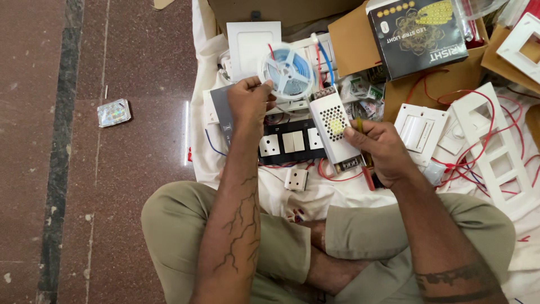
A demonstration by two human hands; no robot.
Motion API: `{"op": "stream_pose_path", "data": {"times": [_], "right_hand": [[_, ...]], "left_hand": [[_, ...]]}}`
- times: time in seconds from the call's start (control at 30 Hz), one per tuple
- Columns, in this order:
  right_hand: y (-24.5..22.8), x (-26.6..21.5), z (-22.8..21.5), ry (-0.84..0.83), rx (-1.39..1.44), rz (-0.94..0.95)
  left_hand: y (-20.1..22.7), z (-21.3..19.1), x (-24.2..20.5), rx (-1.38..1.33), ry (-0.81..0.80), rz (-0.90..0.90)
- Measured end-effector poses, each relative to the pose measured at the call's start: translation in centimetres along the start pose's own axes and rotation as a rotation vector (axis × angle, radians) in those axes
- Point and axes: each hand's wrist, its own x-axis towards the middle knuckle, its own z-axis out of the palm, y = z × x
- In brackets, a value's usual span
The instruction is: The person uses a screwdriver to connect wires to a power supply and a switch, and then handles a reel of LED strip light while seated on the floor.
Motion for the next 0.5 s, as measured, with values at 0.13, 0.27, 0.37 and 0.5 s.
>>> {"op": "stream_pose_path", "data": {"times": [0.13, 0.27, 0.37, 0.5], "right_hand": [[-1.1, -0.6, 0.8, -0.096, -0.136, 0.016], [-1.8, -1.0, 1.7, -0.149, -0.173, 0.036], [-1.8, -0.9, 1.8, -0.147, -0.190, 0.020], [-1.5, -0.7, 1.4, -0.102, -0.227, 0.118]], "left_hand": [[0.9, 0.6, -0.6, -0.097, -0.135, -0.044], [0.4, 1.3, -1.2, -0.213, -0.365, -0.103], [-1.5, 1.4, -0.7, -0.223, -0.431, -0.161], [-3.7, 1.6, -0.2, -0.017, -0.449, -0.261]]}}
